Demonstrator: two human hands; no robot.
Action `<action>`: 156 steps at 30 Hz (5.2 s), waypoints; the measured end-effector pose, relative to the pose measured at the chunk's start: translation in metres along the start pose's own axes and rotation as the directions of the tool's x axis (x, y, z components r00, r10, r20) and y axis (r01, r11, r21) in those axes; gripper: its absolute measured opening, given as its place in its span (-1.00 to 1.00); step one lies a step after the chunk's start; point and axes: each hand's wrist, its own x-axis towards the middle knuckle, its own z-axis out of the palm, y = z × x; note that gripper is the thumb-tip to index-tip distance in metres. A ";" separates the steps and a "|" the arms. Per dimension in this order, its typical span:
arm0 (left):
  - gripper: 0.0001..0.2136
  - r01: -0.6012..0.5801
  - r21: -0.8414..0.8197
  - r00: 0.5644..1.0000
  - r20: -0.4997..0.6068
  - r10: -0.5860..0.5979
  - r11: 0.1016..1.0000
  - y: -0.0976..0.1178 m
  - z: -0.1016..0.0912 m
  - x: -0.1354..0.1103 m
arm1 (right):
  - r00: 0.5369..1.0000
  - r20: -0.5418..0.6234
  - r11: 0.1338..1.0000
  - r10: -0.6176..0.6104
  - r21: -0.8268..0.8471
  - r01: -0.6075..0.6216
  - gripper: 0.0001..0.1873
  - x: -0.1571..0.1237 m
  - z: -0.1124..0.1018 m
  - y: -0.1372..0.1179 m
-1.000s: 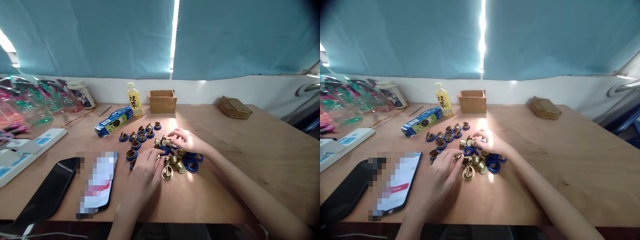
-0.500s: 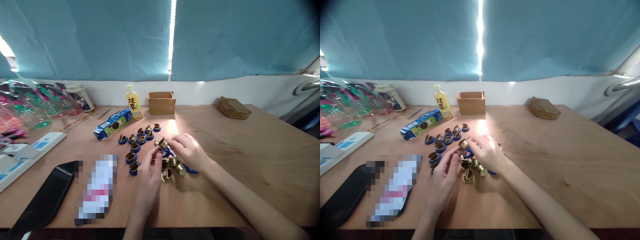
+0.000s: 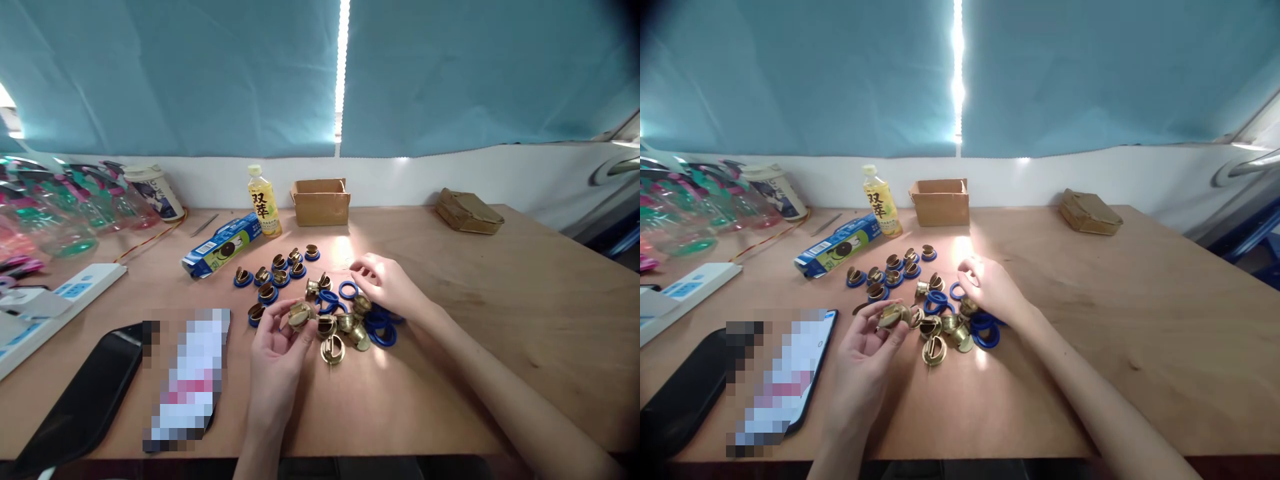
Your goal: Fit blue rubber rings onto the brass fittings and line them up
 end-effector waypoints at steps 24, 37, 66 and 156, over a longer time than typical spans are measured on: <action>-0.57 0.185 0.034 0.981 0.047 -0.187 0.982 -0.015 0.013 -0.024 | 0.999 -0.025 0.944 -0.033 0.328 0.039 -0.91 -0.014 0.002 -0.043; -0.53 0.191 0.002 0.981 -0.023 -0.191 0.982 -0.007 0.010 -0.021 | 0.920 0.186 0.907 -0.344 0.320 0.274 -0.90 -0.029 -0.008 -0.064; -0.43 0.198 -0.150 0.980 0.058 -0.191 0.969 0.001 0.003 -0.026 | 0.953 0.235 0.844 -0.190 0.535 0.037 -0.52 -0.022 0.007 -0.057; -0.43 0.259 -0.066 0.951 0.194 -0.243 0.964 0.001 0.013 -0.030 | 0.781 0.624 0.875 0.009 0.374 -0.309 -0.75 -0.023 -0.017 -0.060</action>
